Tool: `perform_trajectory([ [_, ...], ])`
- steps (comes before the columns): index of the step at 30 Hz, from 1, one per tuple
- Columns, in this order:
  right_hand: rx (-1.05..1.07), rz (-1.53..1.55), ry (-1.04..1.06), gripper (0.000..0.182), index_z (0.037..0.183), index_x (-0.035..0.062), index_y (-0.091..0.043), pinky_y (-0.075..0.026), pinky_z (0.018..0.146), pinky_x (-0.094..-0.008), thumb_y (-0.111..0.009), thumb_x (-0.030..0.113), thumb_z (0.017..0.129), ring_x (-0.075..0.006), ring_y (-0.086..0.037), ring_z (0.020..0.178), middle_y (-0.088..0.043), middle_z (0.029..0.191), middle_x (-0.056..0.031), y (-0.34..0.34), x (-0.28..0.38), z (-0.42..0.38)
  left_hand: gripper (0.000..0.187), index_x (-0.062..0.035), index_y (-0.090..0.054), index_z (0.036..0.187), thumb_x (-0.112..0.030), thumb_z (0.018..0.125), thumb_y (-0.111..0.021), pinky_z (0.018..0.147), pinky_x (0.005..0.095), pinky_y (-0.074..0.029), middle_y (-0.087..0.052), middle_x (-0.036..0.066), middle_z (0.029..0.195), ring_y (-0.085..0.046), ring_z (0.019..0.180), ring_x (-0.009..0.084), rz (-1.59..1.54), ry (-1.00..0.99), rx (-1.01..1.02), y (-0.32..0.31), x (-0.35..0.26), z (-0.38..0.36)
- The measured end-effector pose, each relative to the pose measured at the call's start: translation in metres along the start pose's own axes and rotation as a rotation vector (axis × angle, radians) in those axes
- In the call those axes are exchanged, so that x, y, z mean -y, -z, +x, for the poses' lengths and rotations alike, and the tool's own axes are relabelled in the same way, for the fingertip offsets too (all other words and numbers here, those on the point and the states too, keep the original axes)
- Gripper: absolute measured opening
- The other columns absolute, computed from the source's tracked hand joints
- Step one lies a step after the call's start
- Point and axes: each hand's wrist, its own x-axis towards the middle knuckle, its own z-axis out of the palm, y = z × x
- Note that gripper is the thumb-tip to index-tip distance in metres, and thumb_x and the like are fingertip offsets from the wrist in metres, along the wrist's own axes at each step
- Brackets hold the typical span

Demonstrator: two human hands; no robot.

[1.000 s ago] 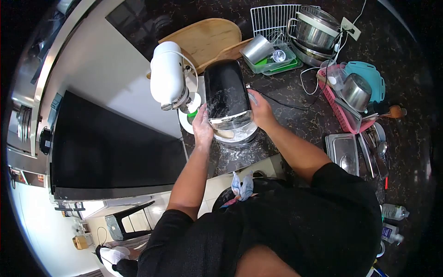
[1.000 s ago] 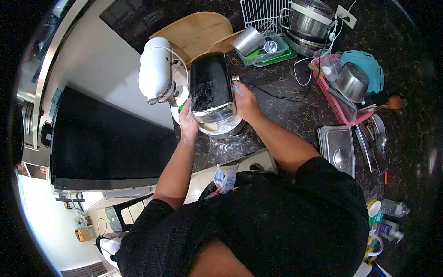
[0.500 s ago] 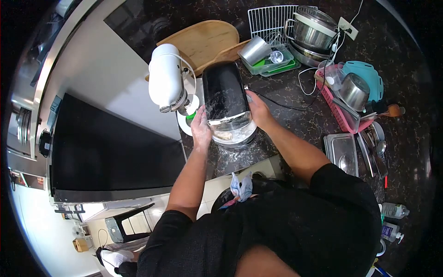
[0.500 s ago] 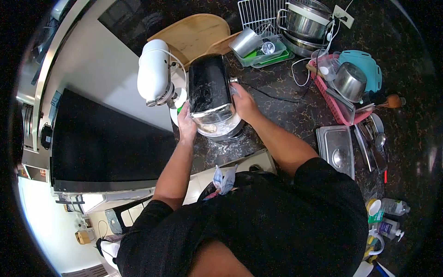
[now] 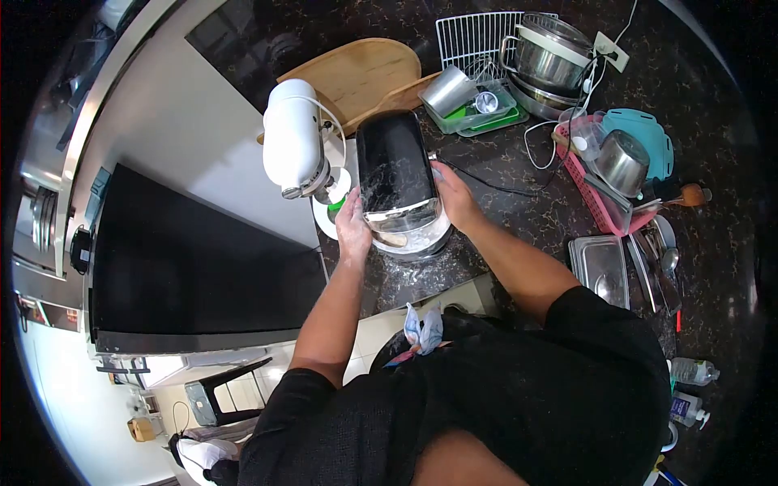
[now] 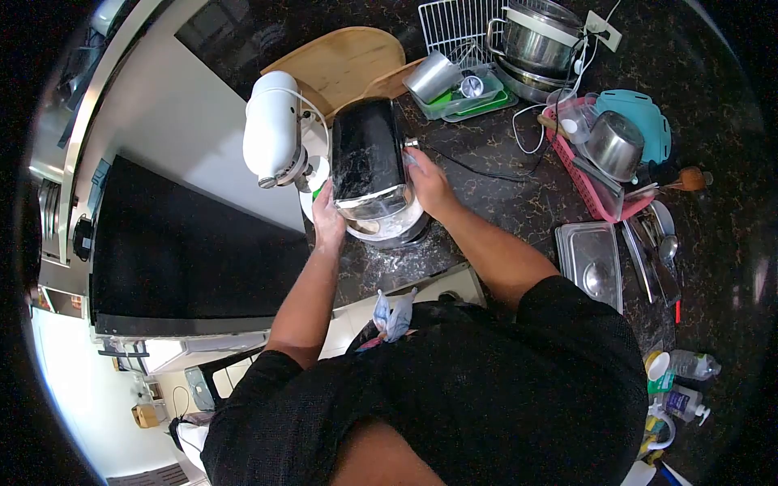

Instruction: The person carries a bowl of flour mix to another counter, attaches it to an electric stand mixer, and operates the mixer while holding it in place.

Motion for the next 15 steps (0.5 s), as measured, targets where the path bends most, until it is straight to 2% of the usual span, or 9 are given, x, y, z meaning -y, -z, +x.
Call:
perform_trajectory([
  [5, -0.012, -0.041, -0.054, 0.041, 0.143, 0.0011, -0.054, -0.049, 0.1, -0.0379, -0.046, 0.017, 0.106, -0.0298, -0.066, 0.116, -0.069, 0.124, -0.0228, 0.0, 0.011, -0.003, 0.037, 0.007, -0.056, 0.141, -0.003, 0.106, -0.048, 0.108, 0.0302, -0.045, -0.066, 0.011, 0.133, -0.061, 0.121, 0.019, 0.055, -0.039, 0.015, 0.003, 0.005, 0.003],
  [8, -0.023, -0.112, 0.016, 0.04, 0.142, 0.0016, -0.055, -0.05, 0.099, -0.0383, -0.047, 0.018, 0.106, -0.0315, -0.067, 0.114, -0.069, 0.122, -0.0234, 0.001, 0.02, -0.007, 0.037, 0.0083, -0.057, 0.14, -0.007, 0.108, -0.048, 0.116, 0.0328, -0.038, -0.064, 0.019, 0.14, -0.057, 0.132, 0.0227, 0.019, -0.031, 0.015, 0.002, 0.007, 0.002],
  [13, -0.031, -0.089, -0.026, 0.042, 0.142, 0.0017, -0.055, -0.05, 0.099, -0.0396, -0.046, 0.015, 0.103, -0.0347, -0.067, 0.114, -0.068, 0.122, -0.0249, 0.0, 0.016, -0.005, 0.037, 0.0084, -0.057, 0.14, -0.008, 0.108, -0.047, 0.116, 0.0327, -0.037, -0.064, 0.019, 0.14, -0.057, 0.132, 0.0234, 0.0, -0.026, -0.002, 0.001, 0.008, 0.002],
  [15, -0.016, -0.122, -0.04, 0.045, 0.144, 0.0001, -0.053, -0.048, 0.1, -0.0339, -0.043, 0.013, 0.102, -0.0241, -0.063, 0.113, -0.068, 0.122, -0.0183, 0.002, 0.013, -0.006, 0.038, 0.0085, -0.057, 0.14, -0.009, 0.108, -0.047, 0.117, 0.0329, -0.037, -0.064, 0.019, 0.14, -0.057, 0.133, 0.0237, 0.018, -0.023, 0.006, 0.003, 0.009, 0.003],
])
